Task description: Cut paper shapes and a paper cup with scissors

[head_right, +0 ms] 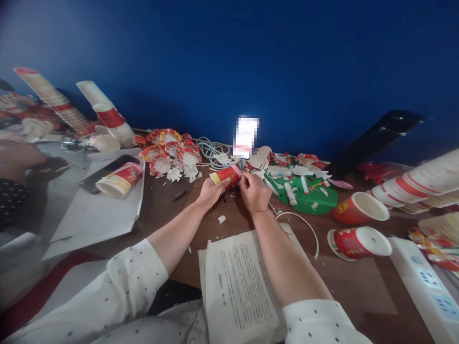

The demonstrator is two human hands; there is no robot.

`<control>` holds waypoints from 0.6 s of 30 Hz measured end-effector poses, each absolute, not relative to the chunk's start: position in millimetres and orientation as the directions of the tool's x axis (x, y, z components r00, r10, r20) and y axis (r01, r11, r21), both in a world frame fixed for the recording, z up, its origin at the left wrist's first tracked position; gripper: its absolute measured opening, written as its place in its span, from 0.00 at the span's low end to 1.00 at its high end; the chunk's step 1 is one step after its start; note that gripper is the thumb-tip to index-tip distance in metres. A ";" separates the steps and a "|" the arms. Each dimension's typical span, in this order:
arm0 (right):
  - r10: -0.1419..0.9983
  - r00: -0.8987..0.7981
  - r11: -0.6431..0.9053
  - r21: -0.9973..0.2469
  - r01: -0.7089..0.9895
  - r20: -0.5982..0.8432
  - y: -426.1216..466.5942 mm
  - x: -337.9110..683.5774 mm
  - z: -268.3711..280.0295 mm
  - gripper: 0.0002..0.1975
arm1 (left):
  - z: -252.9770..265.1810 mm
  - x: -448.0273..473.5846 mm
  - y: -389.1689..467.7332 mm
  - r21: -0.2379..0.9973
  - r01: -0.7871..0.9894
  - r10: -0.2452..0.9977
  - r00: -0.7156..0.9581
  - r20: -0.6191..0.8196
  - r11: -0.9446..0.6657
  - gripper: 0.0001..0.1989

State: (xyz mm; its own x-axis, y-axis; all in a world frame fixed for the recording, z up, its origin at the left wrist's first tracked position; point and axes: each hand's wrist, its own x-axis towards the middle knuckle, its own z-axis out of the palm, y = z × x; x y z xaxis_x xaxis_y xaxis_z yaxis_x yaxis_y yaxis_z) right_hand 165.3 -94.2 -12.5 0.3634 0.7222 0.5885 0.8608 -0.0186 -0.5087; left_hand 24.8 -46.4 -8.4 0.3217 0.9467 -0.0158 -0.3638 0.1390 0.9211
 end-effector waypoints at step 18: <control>0.435 0.809 -0.033 -0.891 0.454 0.396 -80.6 202.3 -14.0 0.14 | -3.1 13.5 -25.0 0.404 -0.746 0.847 0.491 -0.202 0.529 0.11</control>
